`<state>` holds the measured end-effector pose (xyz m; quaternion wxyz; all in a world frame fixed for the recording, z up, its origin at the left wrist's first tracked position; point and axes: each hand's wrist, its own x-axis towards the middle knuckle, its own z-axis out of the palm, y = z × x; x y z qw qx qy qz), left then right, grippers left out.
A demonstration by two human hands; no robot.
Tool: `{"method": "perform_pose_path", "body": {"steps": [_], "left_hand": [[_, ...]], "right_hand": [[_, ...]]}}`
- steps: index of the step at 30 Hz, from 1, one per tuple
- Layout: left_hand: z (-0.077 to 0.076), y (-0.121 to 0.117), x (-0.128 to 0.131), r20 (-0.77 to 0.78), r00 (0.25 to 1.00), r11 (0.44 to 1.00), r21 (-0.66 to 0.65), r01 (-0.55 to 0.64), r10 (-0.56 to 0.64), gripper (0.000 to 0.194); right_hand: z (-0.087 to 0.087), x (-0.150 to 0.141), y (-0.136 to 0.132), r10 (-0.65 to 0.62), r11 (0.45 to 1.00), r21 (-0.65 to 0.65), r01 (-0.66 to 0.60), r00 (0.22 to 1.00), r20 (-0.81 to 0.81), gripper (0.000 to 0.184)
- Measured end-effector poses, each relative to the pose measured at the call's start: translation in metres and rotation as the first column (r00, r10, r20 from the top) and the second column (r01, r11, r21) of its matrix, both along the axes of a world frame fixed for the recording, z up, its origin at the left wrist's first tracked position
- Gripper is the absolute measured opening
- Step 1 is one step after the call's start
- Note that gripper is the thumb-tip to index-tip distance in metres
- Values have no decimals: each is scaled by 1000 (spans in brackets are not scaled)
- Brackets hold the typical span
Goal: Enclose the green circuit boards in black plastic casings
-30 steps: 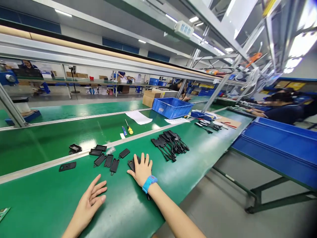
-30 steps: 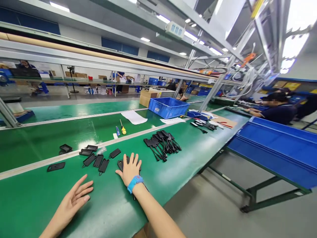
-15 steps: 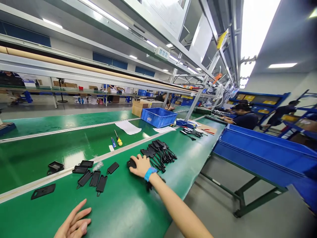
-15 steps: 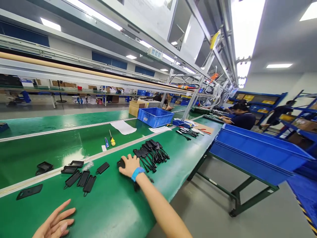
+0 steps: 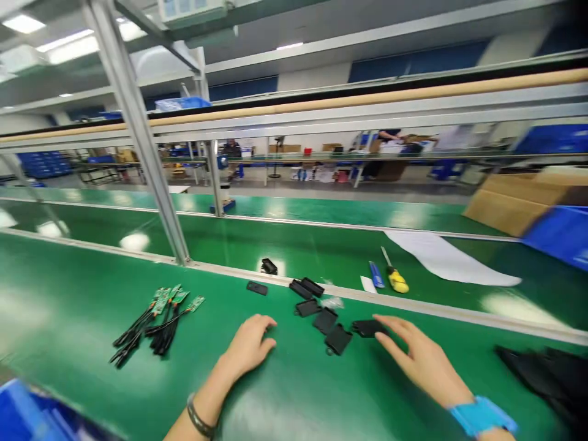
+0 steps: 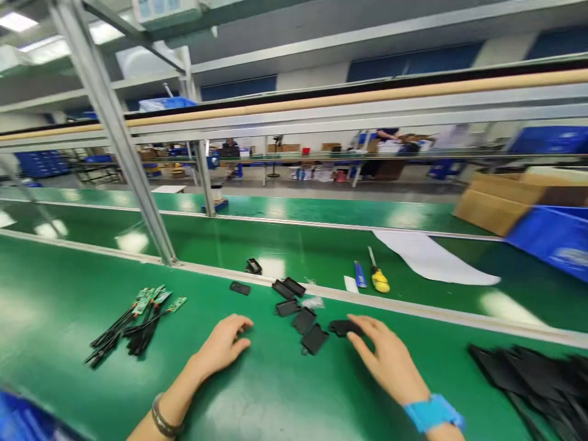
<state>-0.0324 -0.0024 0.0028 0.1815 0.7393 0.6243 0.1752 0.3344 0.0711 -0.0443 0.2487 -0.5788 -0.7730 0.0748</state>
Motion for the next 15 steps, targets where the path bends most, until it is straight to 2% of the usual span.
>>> {"method": "perform_pose_path", "body": {"steps": [2, 4, 6, 8, 10, 12, 14, 15], "left_hand": [[15, -2, -37, -221, 938, 964, 69, -257, 266, 35], [26, -8, -76, -305, 817, 872, 129, -473, 489, 33], [33, -18, -110, -350, 689, 767, 176, -617, 635, 35], [36, -28, -132, -368, 621, 708, 181, -683, 692, 31], [38, -36, -137, -357, 635, 716, 170, -677, 685, 26], [41, -40, -122, -321, 705, 771, 177, -611, 632, 22], [45, -39, -92, -224, 841, 869, 170, -464, 493, 19], [47, -35, -75, -148, 921, 930, 141, -341, 360, 19]], "right_hand": [[10, -59, -26, 185, 976, -90, -200, 971, -154, 47], [22, -108, -52, 298, 927, -157, -341, 923, -243, 45], [30, -144, -70, 374, 873, -200, -445, 873, -314, 43], [32, -165, -80, 423, 823, -213, -527, 818, -389, 40], [29, -176, -86, 434, 782, -222, -583, 764, -478, 36], [24, -183, -91, 364, 726, -274, -631, 690, -626, 37], [18, -187, -94, 168, 641, -333, -692, 549, -818, 48], [16, -189, -94, 31, 602, -335, -725, 441, -897, 57]]}}
